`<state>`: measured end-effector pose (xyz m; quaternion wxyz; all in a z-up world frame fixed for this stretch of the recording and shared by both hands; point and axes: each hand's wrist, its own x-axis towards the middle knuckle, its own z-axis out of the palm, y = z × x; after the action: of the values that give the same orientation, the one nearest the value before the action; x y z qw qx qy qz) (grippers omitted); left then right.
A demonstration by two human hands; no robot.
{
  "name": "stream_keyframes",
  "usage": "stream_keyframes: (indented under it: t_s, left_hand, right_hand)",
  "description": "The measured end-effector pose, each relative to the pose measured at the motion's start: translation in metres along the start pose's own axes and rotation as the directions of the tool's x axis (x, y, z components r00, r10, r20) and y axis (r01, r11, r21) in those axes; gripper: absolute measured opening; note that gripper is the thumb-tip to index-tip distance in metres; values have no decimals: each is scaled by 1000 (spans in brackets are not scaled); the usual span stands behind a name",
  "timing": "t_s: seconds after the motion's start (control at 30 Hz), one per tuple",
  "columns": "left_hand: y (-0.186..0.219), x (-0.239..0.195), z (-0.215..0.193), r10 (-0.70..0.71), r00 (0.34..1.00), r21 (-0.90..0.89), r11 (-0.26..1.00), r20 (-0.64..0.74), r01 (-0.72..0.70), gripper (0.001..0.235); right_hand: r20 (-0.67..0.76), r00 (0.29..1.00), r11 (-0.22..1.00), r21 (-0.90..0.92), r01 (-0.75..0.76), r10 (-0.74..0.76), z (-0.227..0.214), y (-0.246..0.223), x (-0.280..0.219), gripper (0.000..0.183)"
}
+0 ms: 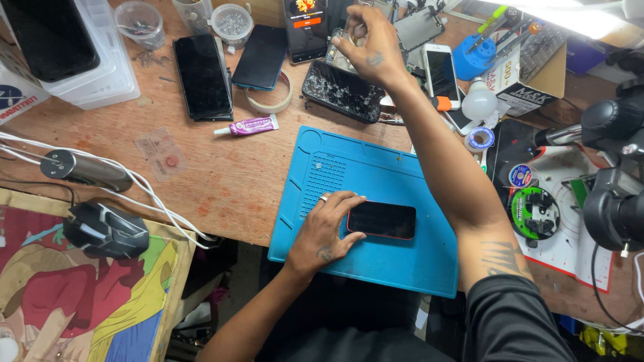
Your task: The person uses a screwdriver and tweezers to remove screws and small internal components from a red smartphone. They then reassemble the phone, close the casing, and test the device by pressing the power button.
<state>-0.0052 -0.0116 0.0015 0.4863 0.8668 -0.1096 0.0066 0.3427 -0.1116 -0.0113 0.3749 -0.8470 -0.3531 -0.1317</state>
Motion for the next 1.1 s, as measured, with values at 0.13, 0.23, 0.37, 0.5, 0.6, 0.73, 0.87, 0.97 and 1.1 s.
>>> stream_keyframes:
  t_s: [0.13, 0.23, 0.37, 0.5, 0.6, 0.73, 0.87, 0.97, 1.1]
  left_hand:
    - [2, -1, -2, -11, 1000, -4, 1000, -11, 11, 67]
    - [1, -1, -3, -1, 1000, -16, 1000, -21, 1, 66]
    - [-1, -2, -4, 4, 999, -42, 999, -40, -6, 66]
    - [-3, -2, -4, 27, 999, -34, 999, -43, -28, 66]
    - [-2, -1, -4, 25, 999, -38, 999, -42, -27, 66]
    - [-1, -1, -5, 9, 999, -50, 999, -35, -11, 67]
    - [-1, -1, -6, 15, 999, -51, 999, -39, -17, 67]
    - [-1, -1, -5, 13, 1000, -49, 999, -24, -14, 68]
    - [0, 0, -5, 25, 999, -47, 999, -28, -26, 73]
  right_hand:
    - [-55, 991, 988, 109, -114, 120, 27, 2, 13, 57]
    - [-63, 983, 979, 121, -166, 174, 39, 2, 20, 53]
    - [-64, 979, 977, 97, -189, 196, 47, 0, 24, 50]
    - [-132, 978, 986, 56, -158, 164, 53, 0, 27, 51]
    - [-155, 966, 978, 34, -204, 207, 57, -1, 29, 52]
    - [-158, 965, 976, -16, -217, 212, 58, -2, 30, 51]
    - [-140, 964, 974, 19, -224, 225, 52, -4, 30, 51]
    - [-121, 980, 987, 61, -149, 155, 34, -8, 17, 47]
    - [-46, 999, 999, 48, 2, 1, -12, -22, -18, 32]
